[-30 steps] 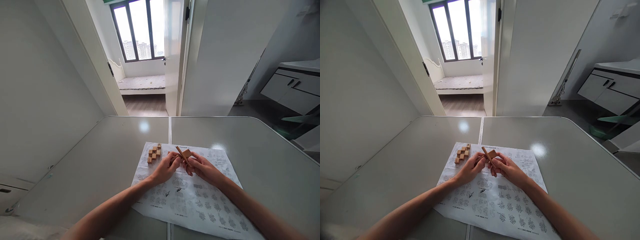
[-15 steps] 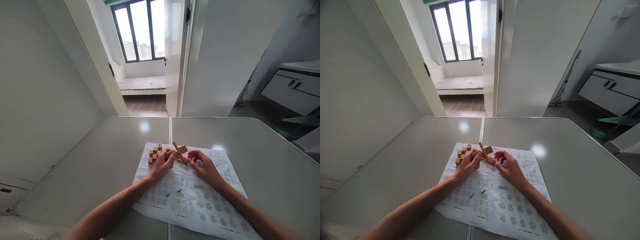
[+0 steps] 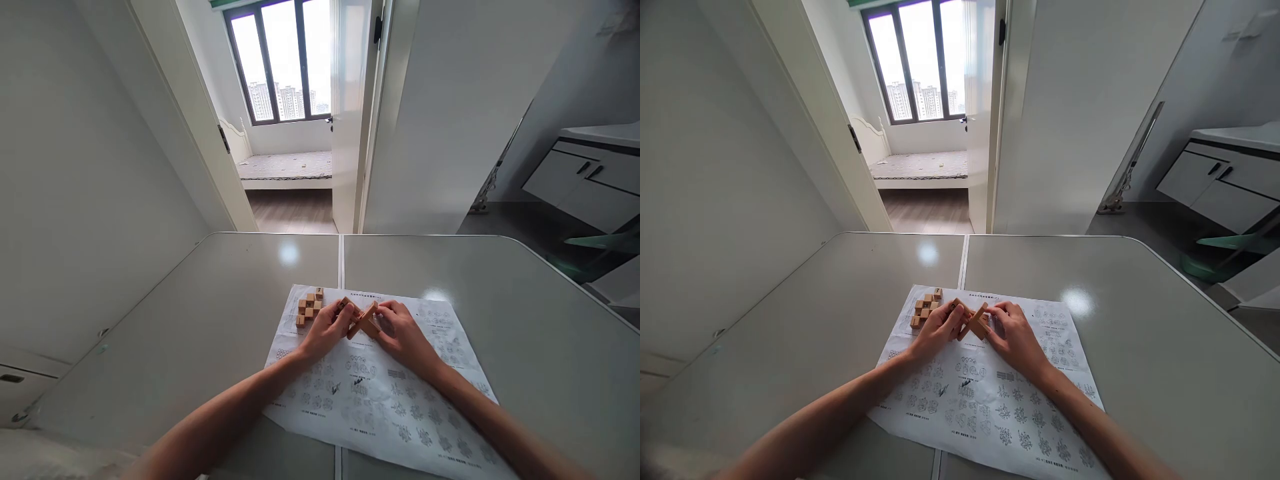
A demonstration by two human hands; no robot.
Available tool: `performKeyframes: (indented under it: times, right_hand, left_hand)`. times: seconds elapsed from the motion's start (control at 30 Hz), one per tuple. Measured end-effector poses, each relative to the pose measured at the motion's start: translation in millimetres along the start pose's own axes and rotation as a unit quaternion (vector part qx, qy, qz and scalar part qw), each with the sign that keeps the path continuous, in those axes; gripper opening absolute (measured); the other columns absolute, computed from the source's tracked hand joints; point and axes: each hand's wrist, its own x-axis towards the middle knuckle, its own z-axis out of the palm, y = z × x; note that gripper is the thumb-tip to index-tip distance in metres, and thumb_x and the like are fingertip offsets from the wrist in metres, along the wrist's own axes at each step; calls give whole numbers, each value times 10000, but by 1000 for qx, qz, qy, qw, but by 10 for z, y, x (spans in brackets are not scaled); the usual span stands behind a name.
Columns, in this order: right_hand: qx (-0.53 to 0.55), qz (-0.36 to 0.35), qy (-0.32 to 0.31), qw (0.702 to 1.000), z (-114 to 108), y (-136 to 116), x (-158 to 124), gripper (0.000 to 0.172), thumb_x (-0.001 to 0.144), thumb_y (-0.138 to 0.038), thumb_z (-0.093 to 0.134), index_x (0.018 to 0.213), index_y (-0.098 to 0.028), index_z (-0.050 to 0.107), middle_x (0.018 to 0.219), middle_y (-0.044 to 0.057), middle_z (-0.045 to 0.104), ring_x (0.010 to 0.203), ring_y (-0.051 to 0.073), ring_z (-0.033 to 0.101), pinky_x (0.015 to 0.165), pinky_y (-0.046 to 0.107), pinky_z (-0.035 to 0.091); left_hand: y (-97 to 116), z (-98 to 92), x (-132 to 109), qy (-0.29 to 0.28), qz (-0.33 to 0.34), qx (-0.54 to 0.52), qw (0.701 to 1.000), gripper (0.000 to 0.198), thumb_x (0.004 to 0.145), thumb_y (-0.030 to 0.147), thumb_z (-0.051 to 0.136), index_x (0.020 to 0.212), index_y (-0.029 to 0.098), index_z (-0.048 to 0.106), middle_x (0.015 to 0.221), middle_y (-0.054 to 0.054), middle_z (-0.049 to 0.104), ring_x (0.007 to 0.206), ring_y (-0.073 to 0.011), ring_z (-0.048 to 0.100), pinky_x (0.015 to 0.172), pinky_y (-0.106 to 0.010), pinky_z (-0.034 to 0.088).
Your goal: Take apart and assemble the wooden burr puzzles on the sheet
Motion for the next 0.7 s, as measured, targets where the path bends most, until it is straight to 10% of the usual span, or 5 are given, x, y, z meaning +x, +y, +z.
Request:
performKeyframes:
  times: [0.7]
  right_hand:
    - [11,-9,-21,1000,-51,-68,33,156,888,-243,638,1043,-253,654,1043,72,708,972,287,632,871,432,494]
  left_hand:
    - [23,7,-34,-50,18,49,997,496,987,603,529,810,145,605,679,18,544,566,-95,443,527,-227,348]
